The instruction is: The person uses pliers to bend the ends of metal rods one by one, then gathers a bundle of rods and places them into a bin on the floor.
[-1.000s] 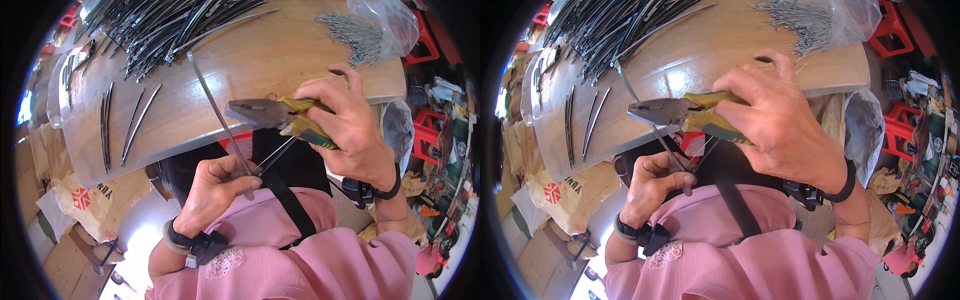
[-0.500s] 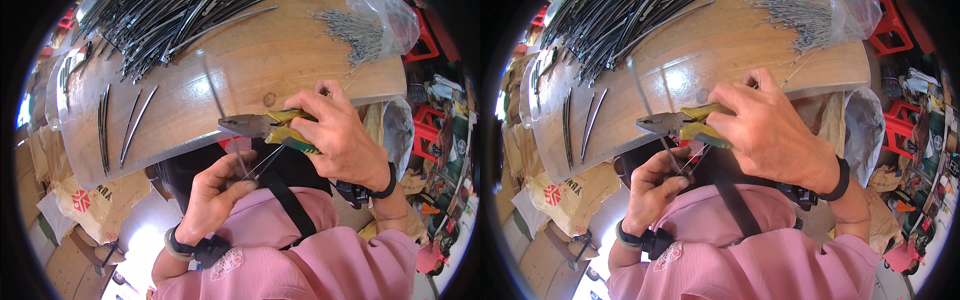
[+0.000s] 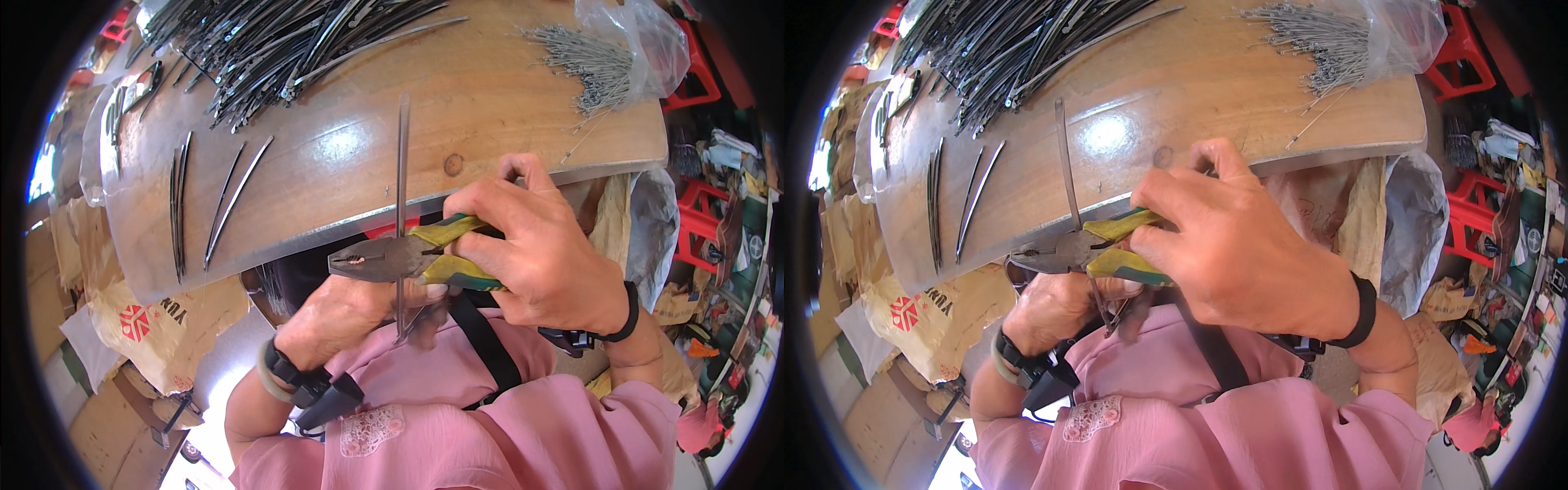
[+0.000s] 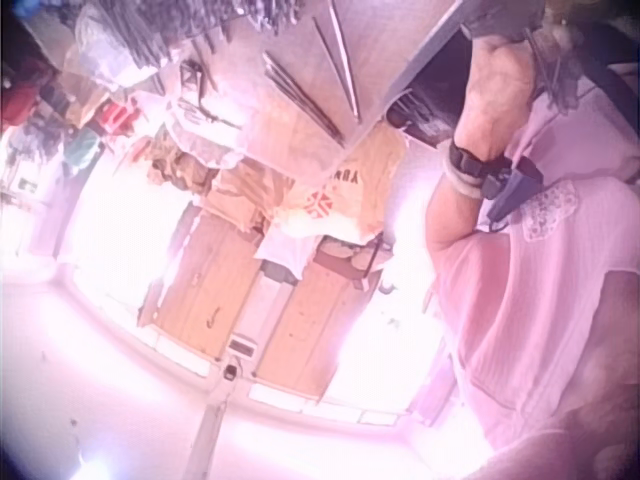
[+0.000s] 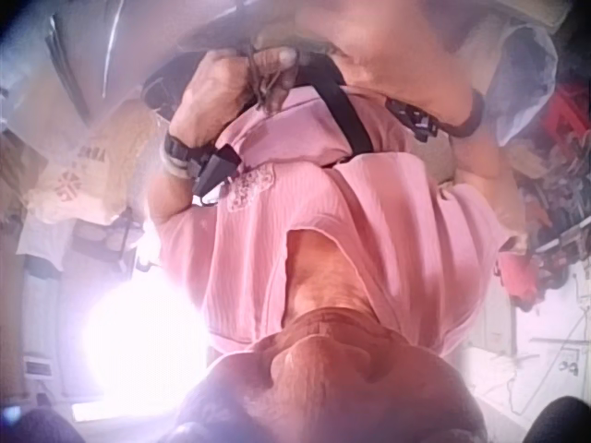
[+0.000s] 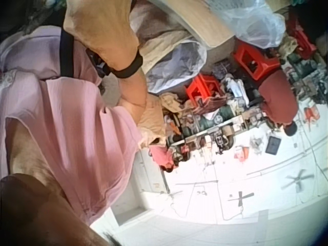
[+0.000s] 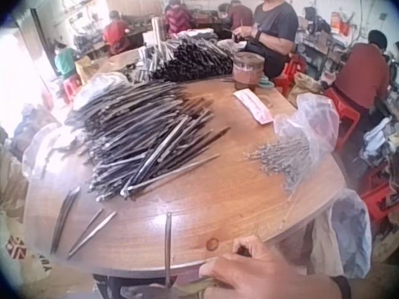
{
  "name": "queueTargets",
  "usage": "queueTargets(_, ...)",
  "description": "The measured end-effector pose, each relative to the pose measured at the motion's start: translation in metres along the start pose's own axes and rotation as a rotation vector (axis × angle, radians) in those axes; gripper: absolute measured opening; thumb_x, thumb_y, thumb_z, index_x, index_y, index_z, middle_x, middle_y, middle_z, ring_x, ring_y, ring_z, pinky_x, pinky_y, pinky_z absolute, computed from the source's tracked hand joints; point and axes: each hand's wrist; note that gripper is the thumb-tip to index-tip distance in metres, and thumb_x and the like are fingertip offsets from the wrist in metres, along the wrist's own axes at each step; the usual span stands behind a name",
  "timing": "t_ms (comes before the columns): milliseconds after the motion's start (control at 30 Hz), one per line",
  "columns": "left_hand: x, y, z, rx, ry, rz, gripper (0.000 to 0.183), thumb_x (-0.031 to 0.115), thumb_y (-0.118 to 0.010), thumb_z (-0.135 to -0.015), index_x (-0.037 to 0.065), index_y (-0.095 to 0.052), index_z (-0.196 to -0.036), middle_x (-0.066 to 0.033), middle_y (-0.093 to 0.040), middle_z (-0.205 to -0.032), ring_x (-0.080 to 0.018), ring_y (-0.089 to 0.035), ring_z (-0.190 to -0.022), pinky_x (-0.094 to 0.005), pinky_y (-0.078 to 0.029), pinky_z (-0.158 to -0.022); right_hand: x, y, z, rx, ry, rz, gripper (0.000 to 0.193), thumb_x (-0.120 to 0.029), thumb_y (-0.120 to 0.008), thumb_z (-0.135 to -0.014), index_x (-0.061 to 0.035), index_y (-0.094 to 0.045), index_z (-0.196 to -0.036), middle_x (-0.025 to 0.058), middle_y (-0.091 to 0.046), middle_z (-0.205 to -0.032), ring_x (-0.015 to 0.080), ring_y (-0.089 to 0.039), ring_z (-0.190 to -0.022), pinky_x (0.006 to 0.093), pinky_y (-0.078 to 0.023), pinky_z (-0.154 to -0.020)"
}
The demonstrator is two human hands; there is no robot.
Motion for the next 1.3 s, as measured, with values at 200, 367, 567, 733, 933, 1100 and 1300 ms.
queueTargets(200, -0.044, -0.008, -0.013, 0.013, -0.101, 0.811, 0.015, 0.013, -0.06, -0.097, -0.002, -0.061, -0.1, -0.0034, -0.049, -0.062, -0.0084, -0.036, -0.047, -0.0231, -0.025, -0.042, 0.004, 0.007, 0.006, 0.182, -0.093, 0.131, 0.019, -0.009, -0.072, -0.068, 0.0005, -0.062, -0.081, 0.0118, -0.059, -0.106, 0.0312, -0.057, -0.091, 0.0466, -0.041, -0.085)
queueTargets(367, -0.045, -0.011, -0.009, 0.152, -0.363, 0.718, 0.014, 0.01, -0.057, -0.098, -0.003, -0.06, -0.1, -0.0027, -0.051, -0.066, -0.006, -0.038, -0.05, -0.0209, -0.027, -0.044, -0.009, 0.006, 0.035, 0.021, -0.385, -0.176, 0.02, -0.016, -0.075, -0.078, 0.0021, -0.068, -0.082, 0.0144, -0.059, -0.106, 0.0301, -0.055, -0.09, 0.0385, -0.045, -0.078)
queueTargets(567, -0.036, -0.019, 0.002, 0.317, -0.575, 0.355, 0.009, -0.002, -0.055, -0.097, -0.005, -0.06, -0.103, -0.0006, -0.055, -0.072, -0.0038, -0.043, -0.061, -0.0189, -0.035, -0.055, -0.014, -0.002, 0.034, 0.003, -0.395, -0.42, 0.039, -0.006, -0.081, -0.064, 0.0012, -0.069, -0.101, 0.0159, -0.06, -0.113, 0.0326, -0.062, -0.096, 0.0381, -0.052, -0.08)
queueTargets(733, -0.043, -0.021, -0.002, 0.387, -0.588, 0.322, 0.009, 0.0, -0.056, -0.097, -0.005, -0.06, -0.104, 0.0, -0.056, -0.073, -0.0032, -0.045, -0.063, -0.019, -0.037, -0.055, -0.015, 0.002, 0.024, -0.168, -0.273, -0.262, 0.036, -0.007, -0.078, -0.068, 0.003, -0.064, -0.099, 0.018, -0.057, -0.109, 0.0354, -0.061, -0.093, 0.0397, -0.052, -0.077)
queueTargets(933, -0.054, -0.001, 0.007, 0.431, -0.566, 0.272, 0.007, 0.005, -0.058, -0.098, 0.0, -0.062, -0.102, 0.0038, -0.057, -0.073, -0.0013, -0.045, -0.063, -0.0179, -0.036, -0.054, -0.019, -0.017, 0.009, -0.236, -0.202, -0.248, 0.033, -0.008, -0.074, -0.071, 0.0072, -0.059, -0.096, 0.0187, -0.054, -0.096, 0.0365, -0.06, -0.081, 0.0396, -0.052, -0.069)
queueTargets(1100, -0.043, 0.028, 0.024, 0.438, -0.557, 0.475, 0.008, 0.008, -0.059, -0.098, 0.001, -0.062, -0.102, 0.0012, -0.061, -0.077, -0.0019, -0.05, -0.062, -0.0172, -0.036, -0.051, -0.016, -0.029, -0.028, -0.147, -0.075, -0.295, 0.034, -0.011, -0.076, -0.073, 0.0072, -0.06, -0.097, 0.021, -0.057, -0.103, 0.0368, -0.061, -0.083, 0.0398, -0.052, -0.072)
queueTargets(1300, -0.069, 0.112, 0.056, 1.124, -0.512, -0.037, 0.019, 0.015, -0.053, -0.098, 0.006, -0.064, -0.112, 0.001, -0.059, -0.079, -0.0052, -0.047, -0.062, -0.019, -0.035, -0.052, -0.005, -0.015, 0.01, 0.217, -0.481, -0.509, 0.026, -0.021, -0.077, -0.083, 0.0028, -0.065, -0.087, 0.0167, -0.064, -0.098, 0.0281, -0.066, -0.08, 0.0345, -0.052, -0.073)
Point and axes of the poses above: each hand's wrist, its own z-axis away from the middle knuckle, its own y-axis out of the back of the hand, x = y × z
